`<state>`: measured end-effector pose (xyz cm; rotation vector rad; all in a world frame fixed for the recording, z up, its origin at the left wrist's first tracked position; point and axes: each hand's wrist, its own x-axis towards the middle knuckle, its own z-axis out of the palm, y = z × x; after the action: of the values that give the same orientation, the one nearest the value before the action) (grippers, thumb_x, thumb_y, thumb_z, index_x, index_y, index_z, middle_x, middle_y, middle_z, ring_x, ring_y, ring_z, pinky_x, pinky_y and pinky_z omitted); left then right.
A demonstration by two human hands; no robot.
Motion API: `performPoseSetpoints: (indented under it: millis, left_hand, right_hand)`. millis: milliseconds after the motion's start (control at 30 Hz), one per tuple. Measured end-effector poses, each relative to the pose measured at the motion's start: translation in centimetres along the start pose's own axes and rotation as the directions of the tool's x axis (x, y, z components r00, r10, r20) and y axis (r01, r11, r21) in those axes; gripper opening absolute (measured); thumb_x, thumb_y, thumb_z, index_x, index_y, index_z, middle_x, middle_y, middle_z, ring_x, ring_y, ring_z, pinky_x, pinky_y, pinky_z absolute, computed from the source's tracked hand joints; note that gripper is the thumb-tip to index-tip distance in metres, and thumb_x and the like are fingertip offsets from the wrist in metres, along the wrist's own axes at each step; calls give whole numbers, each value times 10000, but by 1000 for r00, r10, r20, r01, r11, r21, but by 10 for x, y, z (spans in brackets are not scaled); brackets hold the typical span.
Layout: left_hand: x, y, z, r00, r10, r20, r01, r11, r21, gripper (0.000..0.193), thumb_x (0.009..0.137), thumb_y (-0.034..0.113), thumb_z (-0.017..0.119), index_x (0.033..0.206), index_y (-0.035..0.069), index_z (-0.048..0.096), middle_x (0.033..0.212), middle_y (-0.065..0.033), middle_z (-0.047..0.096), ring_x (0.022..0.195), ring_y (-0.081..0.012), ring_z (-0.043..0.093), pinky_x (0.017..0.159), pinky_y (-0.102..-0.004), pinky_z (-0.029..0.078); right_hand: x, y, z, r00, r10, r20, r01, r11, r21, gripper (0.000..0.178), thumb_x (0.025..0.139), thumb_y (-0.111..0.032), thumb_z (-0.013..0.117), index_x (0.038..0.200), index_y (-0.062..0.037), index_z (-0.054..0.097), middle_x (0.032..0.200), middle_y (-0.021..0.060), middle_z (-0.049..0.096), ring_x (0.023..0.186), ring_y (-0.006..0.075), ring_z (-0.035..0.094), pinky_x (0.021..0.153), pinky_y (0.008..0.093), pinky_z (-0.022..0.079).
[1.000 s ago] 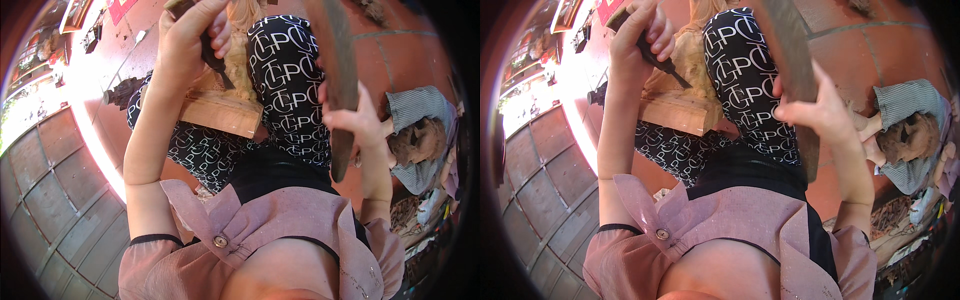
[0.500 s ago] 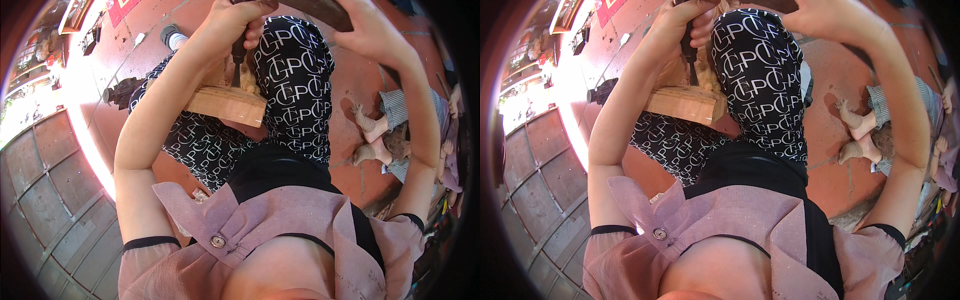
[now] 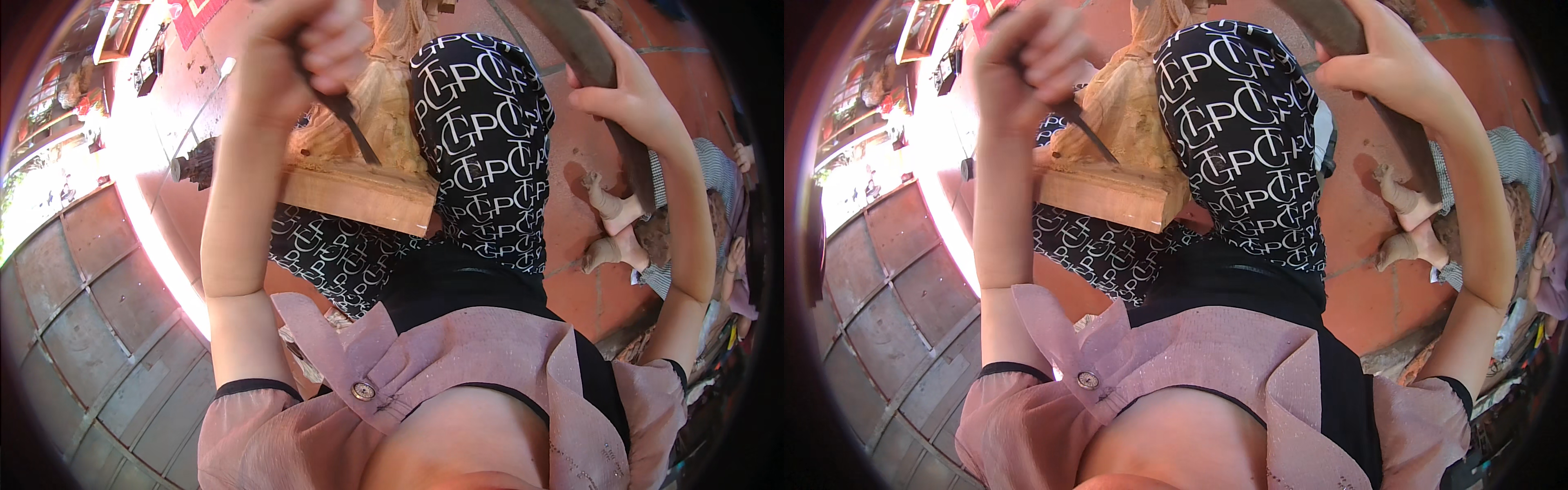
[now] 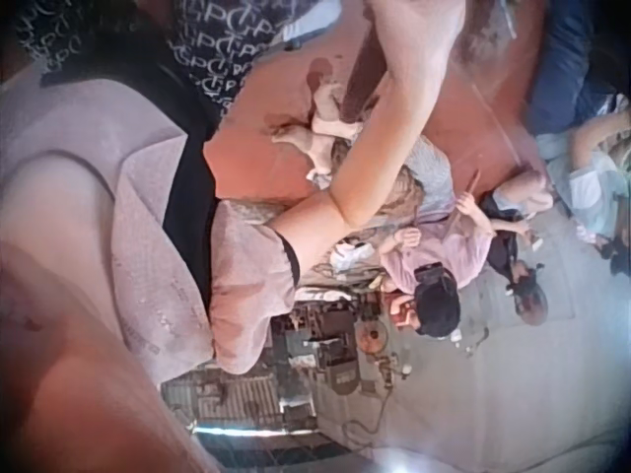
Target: The person sits on the floor and carves a wooden figurine using a chisel and mallet. They repeatedly strike the chisel to shape the wood, occasionally pausing to adjust the tool or inspect the work.
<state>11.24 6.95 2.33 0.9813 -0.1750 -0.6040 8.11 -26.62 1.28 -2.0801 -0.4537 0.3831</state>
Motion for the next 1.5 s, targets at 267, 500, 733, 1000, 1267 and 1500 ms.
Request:
performPoseSetpoints:
  millis: [267,500,733,1000,1267,1500]
  left_hand:
    - [-2,2,3,894,369,-252,-250,880,404,365,977,440,564,800,136,468,649,26,400,504,-91,429,416,-223,379]
    - [-1,-20,25,942,71,-327,-5,980,200,358,995,361,565,764,110,458,605,-11,413,496,-130,454,445,-260,399]
    - [-8,-27,43,934,150,-324,-69,966,250,250,922,133,654,736,69,498,547,-34,444,433,-129,447,413,-267,366]
    - [10,-38,41,887,21,-460,91,971,220,205,879,120,686,753,97,527,560,1,471,439,-89,426,408,-236,329]
    - [13,-38,41,929,-50,-366,109,984,143,193,909,109,616,741,100,521,574,-8,447,445,-110,431,407,-264,349]
    - [-26,0,-4,987,-1,-161,16,995,95,335,990,177,501,678,104,402,588,29,330,464,-57,331,401,-208,271]
  right_hand:
    - [1,48,16,940,342,13,-218,567,794,466,787,-105,619,1227,3,511,880,95,609,576,128,567,494,247,473]
    - [-1,23,33,987,159,16,-157,948,278,799,725,9,619,1475,-52,352,920,40,567,797,96,553,645,236,479]
    - [10,-35,17,979,-126,-157,156,969,192,817,741,20,671,1468,-6,301,1090,85,567,958,123,554,857,283,462]
    - [44,-49,0,867,-498,-9,452,794,-406,812,728,68,590,1485,-28,314,1276,182,560,1177,267,562,957,327,443]
    - [32,-60,-5,958,-283,-44,259,921,-293,724,739,51,590,1432,-18,388,1259,197,579,1116,247,609,896,320,477]
    - [29,-43,-12,939,-317,134,344,856,-387,698,731,72,555,1409,-26,418,1092,170,639,974,224,645,846,342,496]
